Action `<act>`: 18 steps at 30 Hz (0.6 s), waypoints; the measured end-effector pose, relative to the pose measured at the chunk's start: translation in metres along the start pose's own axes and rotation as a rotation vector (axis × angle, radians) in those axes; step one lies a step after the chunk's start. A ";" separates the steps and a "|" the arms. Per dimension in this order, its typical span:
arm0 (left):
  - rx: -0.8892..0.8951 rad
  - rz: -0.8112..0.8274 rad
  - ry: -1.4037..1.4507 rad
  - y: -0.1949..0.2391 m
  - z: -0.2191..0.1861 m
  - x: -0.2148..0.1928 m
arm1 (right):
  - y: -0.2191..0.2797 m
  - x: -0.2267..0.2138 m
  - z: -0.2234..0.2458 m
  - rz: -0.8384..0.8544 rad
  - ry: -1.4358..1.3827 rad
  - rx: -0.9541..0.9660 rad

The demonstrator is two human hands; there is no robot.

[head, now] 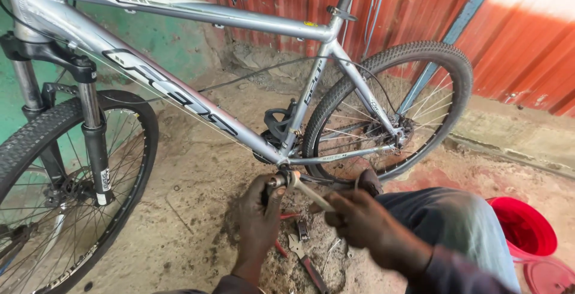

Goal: The person uses a wrench to loosen and remove a pedal from the crank arm of a silver mountain bike. They then use a socket wrench to further work on the crank arm bolt, removing the socket and placing the tools on the floor.

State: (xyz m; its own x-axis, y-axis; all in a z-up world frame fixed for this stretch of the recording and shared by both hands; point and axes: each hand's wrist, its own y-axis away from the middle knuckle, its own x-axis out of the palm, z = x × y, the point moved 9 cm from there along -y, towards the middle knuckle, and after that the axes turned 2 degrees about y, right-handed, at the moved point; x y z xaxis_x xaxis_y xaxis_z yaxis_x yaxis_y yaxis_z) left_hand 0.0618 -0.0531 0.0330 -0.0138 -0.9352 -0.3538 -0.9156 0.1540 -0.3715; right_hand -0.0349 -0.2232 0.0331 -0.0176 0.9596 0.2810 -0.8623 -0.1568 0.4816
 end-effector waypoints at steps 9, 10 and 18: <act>-0.396 0.045 1.126 0.029 -0.005 0.035 | -0.075 -0.032 -0.033 -0.558 -0.013 -0.716; -0.422 0.169 1.098 0.034 -0.010 0.040 | -0.082 -0.060 -0.030 -0.690 -0.140 -0.699; -0.751 0.451 0.176 0.051 0.038 0.048 | -0.019 -0.035 0.134 -0.280 -0.043 -1.246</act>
State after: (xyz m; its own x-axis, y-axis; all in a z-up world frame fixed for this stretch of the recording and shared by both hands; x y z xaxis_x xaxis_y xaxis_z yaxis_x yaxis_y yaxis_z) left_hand 0.0302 -0.0778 -0.0355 -0.4411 -0.8811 -0.1708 -0.8290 0.3271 0.4536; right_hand 0.0505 -0.2854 0.1255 0.2372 0.9123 0.3339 -0.7236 0.3952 -0.5658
